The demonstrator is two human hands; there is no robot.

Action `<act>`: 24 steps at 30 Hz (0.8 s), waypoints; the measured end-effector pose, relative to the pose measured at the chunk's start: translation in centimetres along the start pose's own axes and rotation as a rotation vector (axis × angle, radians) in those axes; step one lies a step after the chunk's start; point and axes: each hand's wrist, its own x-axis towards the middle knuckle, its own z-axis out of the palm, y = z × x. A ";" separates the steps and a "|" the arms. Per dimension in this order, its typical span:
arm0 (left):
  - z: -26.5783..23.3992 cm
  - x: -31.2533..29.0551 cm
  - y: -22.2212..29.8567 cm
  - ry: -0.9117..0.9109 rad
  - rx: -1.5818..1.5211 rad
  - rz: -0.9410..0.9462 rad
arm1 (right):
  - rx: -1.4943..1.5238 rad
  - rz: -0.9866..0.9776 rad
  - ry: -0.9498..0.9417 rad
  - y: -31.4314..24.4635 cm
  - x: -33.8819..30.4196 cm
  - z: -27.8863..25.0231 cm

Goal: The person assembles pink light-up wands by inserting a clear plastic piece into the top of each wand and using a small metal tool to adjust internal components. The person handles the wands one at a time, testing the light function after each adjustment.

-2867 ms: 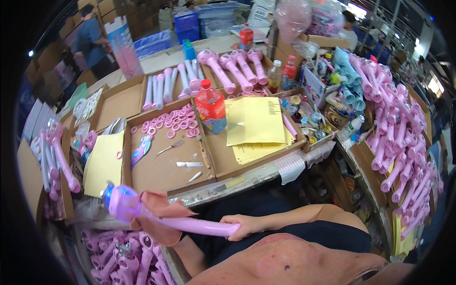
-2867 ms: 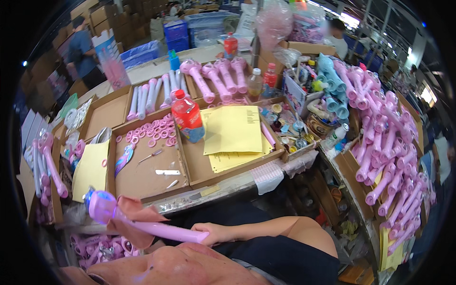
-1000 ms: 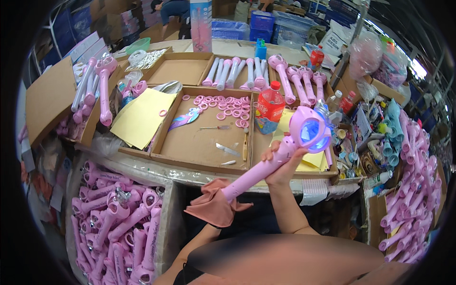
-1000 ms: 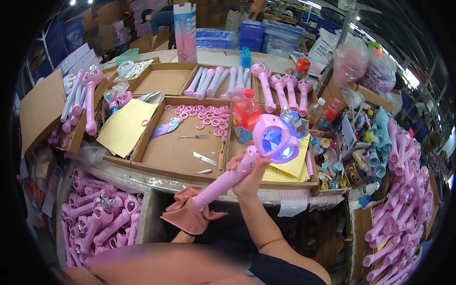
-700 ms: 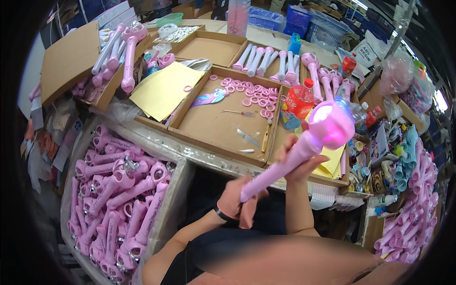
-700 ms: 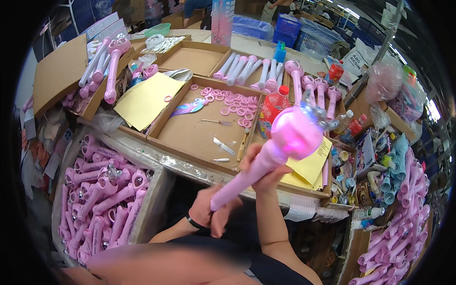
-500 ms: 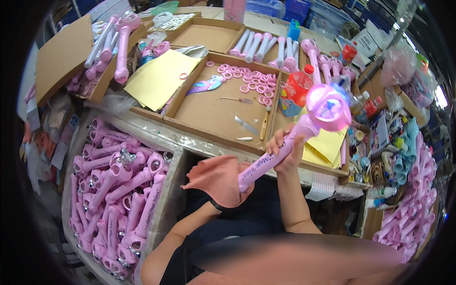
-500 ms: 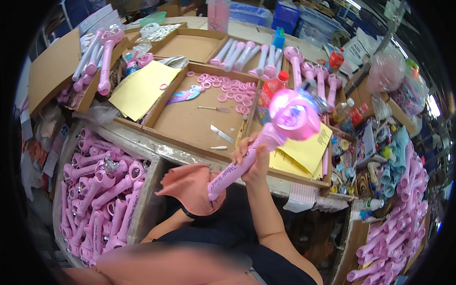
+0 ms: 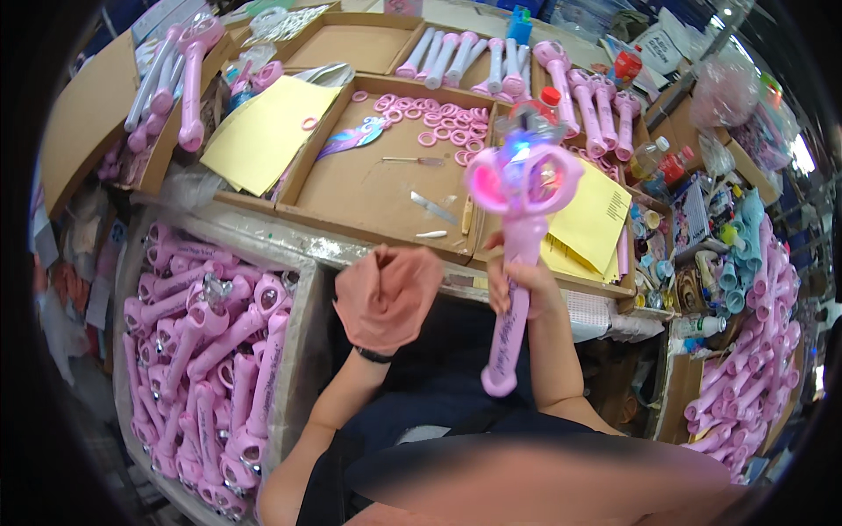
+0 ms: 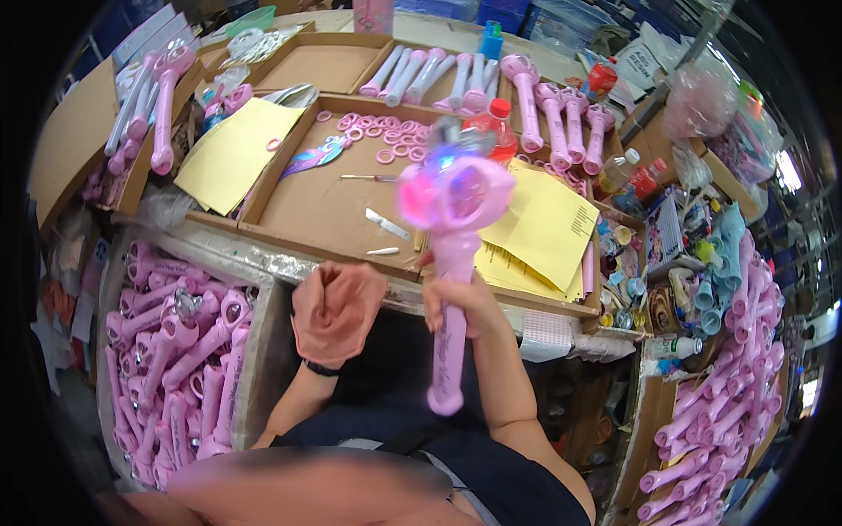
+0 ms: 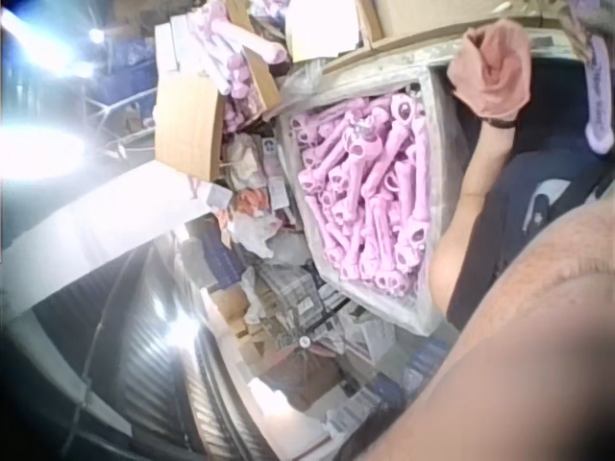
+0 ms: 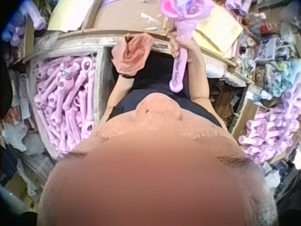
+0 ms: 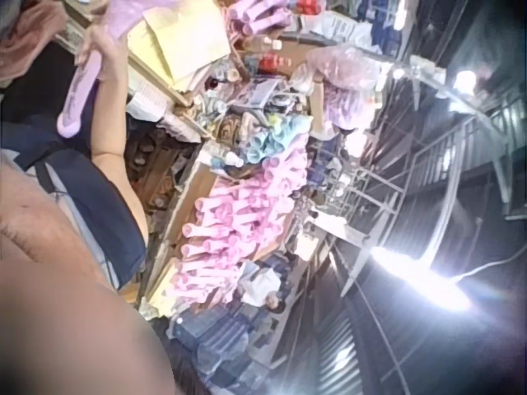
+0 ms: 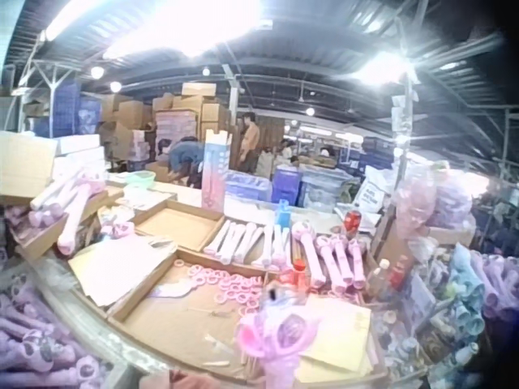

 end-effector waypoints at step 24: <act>-0.2 0.1 2.0 -0.184 0.587 0.392 | 0.298 0.393 -0.155 8.4 -0.7 -0.8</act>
